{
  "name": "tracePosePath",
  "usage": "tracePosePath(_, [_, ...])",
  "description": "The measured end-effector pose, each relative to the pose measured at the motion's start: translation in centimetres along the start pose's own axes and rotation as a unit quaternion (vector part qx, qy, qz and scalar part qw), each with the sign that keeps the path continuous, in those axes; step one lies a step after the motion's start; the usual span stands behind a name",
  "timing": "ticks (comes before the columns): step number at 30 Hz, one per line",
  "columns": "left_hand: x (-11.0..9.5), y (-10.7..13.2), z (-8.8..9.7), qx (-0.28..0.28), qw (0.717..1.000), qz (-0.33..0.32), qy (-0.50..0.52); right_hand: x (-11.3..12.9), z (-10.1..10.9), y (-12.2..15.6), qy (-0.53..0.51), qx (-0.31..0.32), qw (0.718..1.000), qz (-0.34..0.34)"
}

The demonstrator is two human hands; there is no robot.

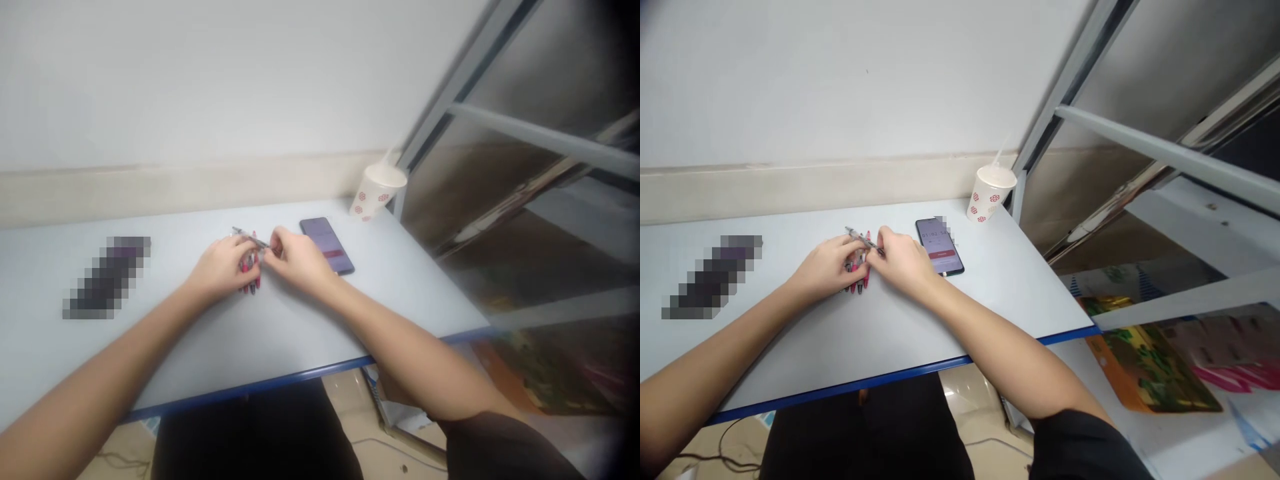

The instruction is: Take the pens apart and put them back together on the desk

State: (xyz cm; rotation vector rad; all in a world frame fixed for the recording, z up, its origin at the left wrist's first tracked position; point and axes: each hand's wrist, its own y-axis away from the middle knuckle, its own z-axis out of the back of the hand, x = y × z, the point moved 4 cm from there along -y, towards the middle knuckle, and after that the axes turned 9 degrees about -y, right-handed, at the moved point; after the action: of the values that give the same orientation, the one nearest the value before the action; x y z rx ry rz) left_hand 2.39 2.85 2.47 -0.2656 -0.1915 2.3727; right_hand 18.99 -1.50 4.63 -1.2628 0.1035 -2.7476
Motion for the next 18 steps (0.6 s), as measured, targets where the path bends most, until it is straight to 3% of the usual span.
tracePosePath(4, [1.1,0.3,0.0,-0.052,0.996,0.028,0.062,-0.3,-0.2,-0.2,-0.156,-0.045,0.986,0.039])
tracePosePath(9, [3.6,2.0,2.1,-0.198,0.948,0.229,0.103,-0.1,-0.2,-0.2,-0.231,-0.05,0.971,0.042])
tracePosePath(10, [3.7,2.2,2.7,-0.219,0.945,0.226,0.088,0.0,-0.2,-0.2,-0.223,-0.051,0.972,0.045])
tracePosePath(12, [3.2,2.1,3.3,-0.215,0.963,0.158,0.04,0.0,-0.3,-0.1,-0.198,-0.055,0.977,0.048])
tracePosePath(15, [2.0,1.7,2.5,-0.118,0.992,0.044,-0.006,-0.3,-0.4,-0.3,-0.207,-0.059,0.976,0.039])
tracePosePath(18, [1.3,1.6,1.7,-0.056,0.998,-0.013,-0.01,-0.7,-0.7,-0.7,-0.267,-0.009,0.964,-0.006])
